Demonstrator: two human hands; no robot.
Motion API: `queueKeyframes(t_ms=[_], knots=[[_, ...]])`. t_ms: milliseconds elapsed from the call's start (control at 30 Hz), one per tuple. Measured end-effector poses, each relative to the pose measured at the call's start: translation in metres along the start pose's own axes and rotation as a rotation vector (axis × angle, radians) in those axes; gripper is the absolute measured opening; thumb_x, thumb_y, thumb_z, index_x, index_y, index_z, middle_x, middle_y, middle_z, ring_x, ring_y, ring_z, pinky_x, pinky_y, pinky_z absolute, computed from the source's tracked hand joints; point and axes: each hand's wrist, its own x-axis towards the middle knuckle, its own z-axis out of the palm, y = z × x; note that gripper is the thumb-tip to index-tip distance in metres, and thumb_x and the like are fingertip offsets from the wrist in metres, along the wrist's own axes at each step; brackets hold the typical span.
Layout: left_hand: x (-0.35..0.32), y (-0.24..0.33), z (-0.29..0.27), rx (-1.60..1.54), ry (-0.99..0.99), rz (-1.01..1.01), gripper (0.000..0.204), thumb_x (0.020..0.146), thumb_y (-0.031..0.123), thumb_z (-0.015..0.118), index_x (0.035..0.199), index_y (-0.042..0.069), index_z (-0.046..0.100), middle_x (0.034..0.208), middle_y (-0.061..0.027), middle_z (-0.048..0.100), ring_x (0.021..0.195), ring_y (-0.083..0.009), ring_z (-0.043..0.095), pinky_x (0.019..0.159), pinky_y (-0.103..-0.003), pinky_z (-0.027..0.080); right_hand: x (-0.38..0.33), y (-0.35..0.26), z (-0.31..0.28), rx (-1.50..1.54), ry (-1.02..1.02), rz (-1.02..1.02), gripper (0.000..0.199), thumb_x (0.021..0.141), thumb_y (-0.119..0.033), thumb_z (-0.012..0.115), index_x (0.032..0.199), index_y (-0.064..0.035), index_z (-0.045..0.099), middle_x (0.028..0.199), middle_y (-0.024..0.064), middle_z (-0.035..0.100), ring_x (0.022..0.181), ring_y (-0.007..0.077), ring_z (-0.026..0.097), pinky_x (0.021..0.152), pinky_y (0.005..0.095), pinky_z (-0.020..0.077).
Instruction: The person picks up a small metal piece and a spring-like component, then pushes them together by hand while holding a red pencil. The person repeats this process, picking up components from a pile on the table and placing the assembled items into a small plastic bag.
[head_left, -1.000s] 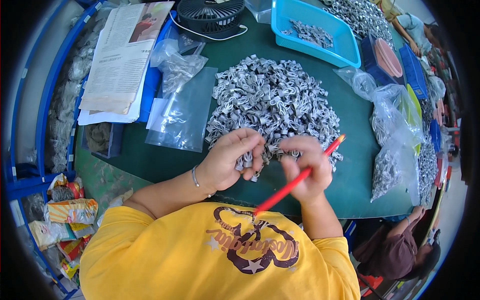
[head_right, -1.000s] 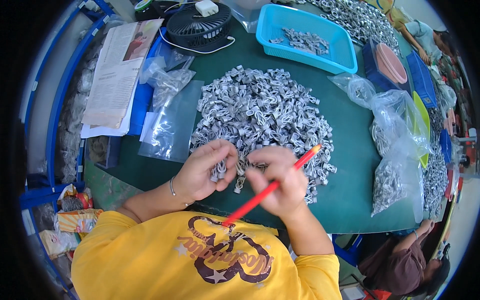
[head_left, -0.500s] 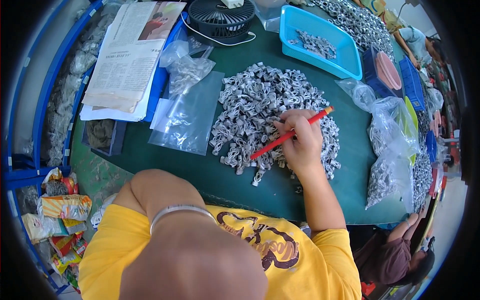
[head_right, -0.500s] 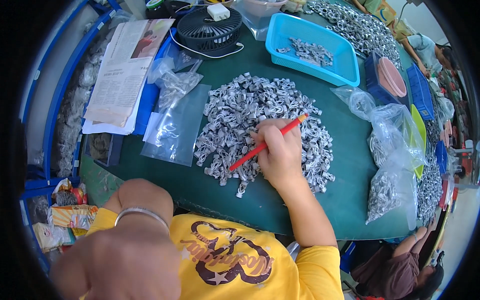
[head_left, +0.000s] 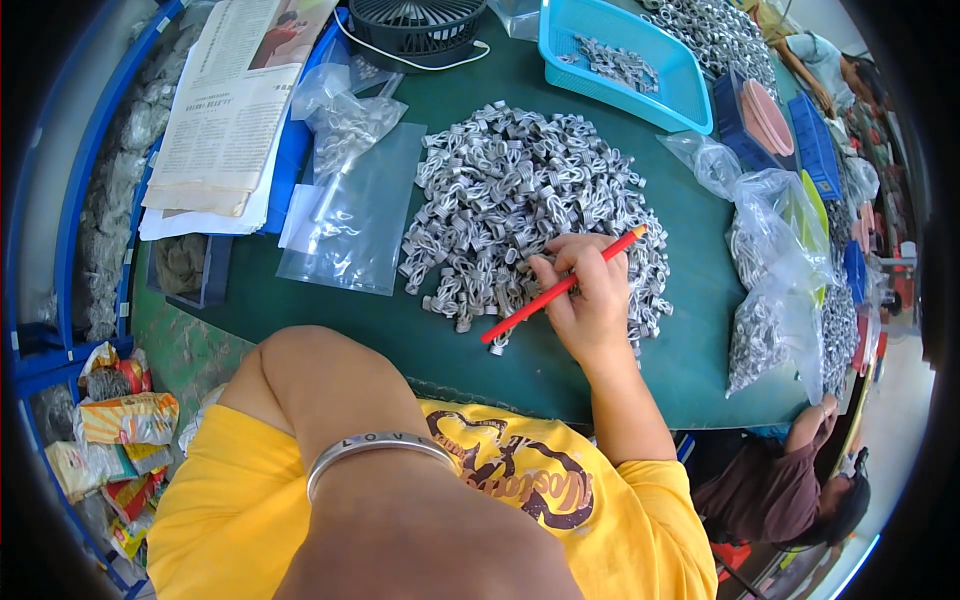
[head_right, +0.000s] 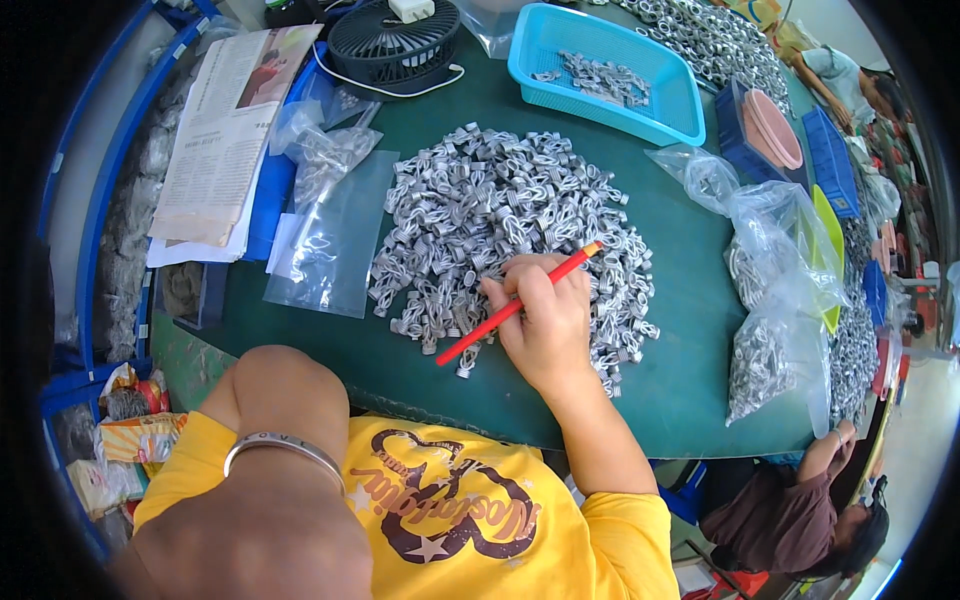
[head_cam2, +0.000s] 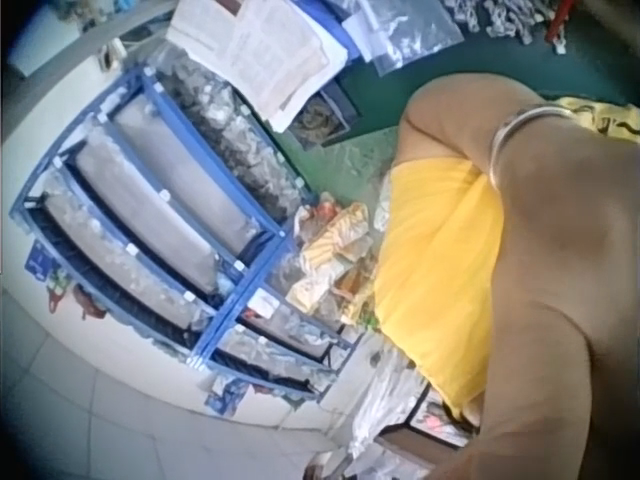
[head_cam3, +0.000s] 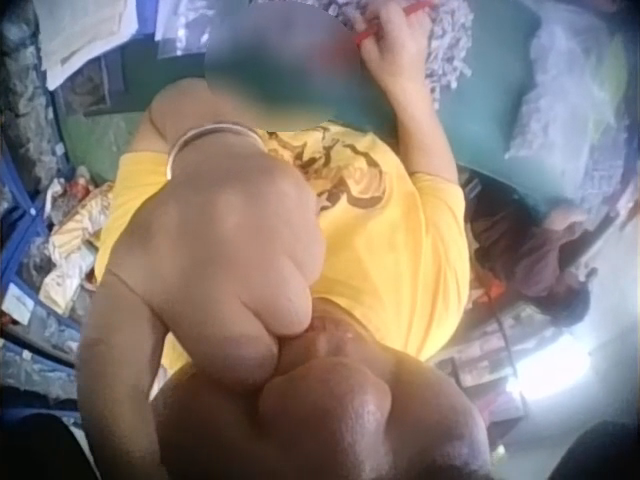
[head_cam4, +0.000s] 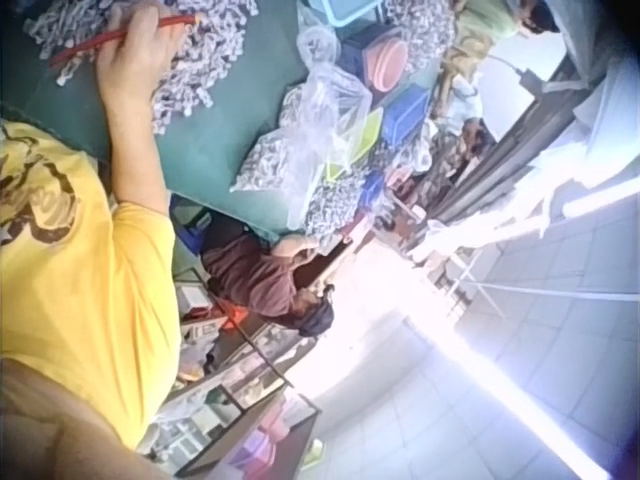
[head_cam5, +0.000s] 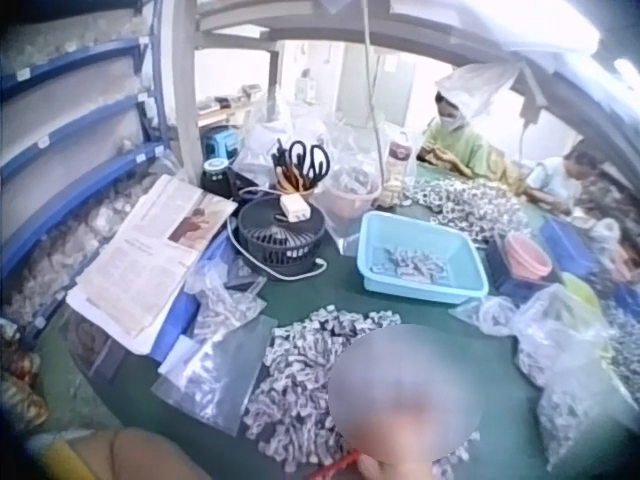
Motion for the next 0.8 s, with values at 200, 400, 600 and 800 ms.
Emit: queueKeyframes(t_ms=[200,400,600,800], knots=[[-0.003,-0.006,0.004,-0.036,0.007,0.025,0.02,0.075,0.022,0.066,0.08,0.006,0.054,0.066,-0.0048,0.05,0.052,-0.0189,0.049,0.048,-0.029,0.04,0.007,0.01,0.0,-0.039,0.091,0.015,0.024,0.064,0.001,0.068,0.074,-0.0056,0.047,0.081,0.0077,0.059,0.073,0.0266,0.054,0.064,0.0361,0.0367],[-0.005,-0.007,0.004,-0.065,0.024,0.058,0.018,0.075,0.021,0.064,0.078,0.007,0.054,0.066,-0.0045,0.05,0.052,-0.0188,0.049,0.048,-0.029,0.039,0.006,0.014,0.001,-0.121,-0.025,0.114,0.024,0.063,0.001,0.067,0.076,-0.0055,0.048,0.08,0.007,0.057,0.077,0.0277,0.052,0.064,0.0368,0.0358],[-0.004,-0.007,0.003,-0.072,0.027,0.065,0.016,0.076,0.02,0.063,0.076,0.007,0.054,0.065,-0.0042,0.049,0.052,-0.0187,0.049,0.047,-0.029,0.039,0.004,0.021,0.002,-0.07,0.028,0.12,0.026,0.062,0.002,0.068,0.077,-0.0063,0.049,0.079,0.0054,0.056,0.076,0.0264,0.052,0.066,0.0353,0.0352],[-0.004,-0.008,0.003,-0.08,0.037,0.08,0.015,0.076,0.02,0.061,0.074,0.007,0.054,0.064,-0.0039,0.049,0.052,-0.0185,0.049,0.047,-0.029,0.039,0.007,0.018,0.002,-0.109,0.019,0.119,0.028,0.062,0.001,0.07,0.079,-0.0063,0.048,0.078,0.0053,0.056,0.073,0.0261,0.052,0.065,0.0354,0.0349]])
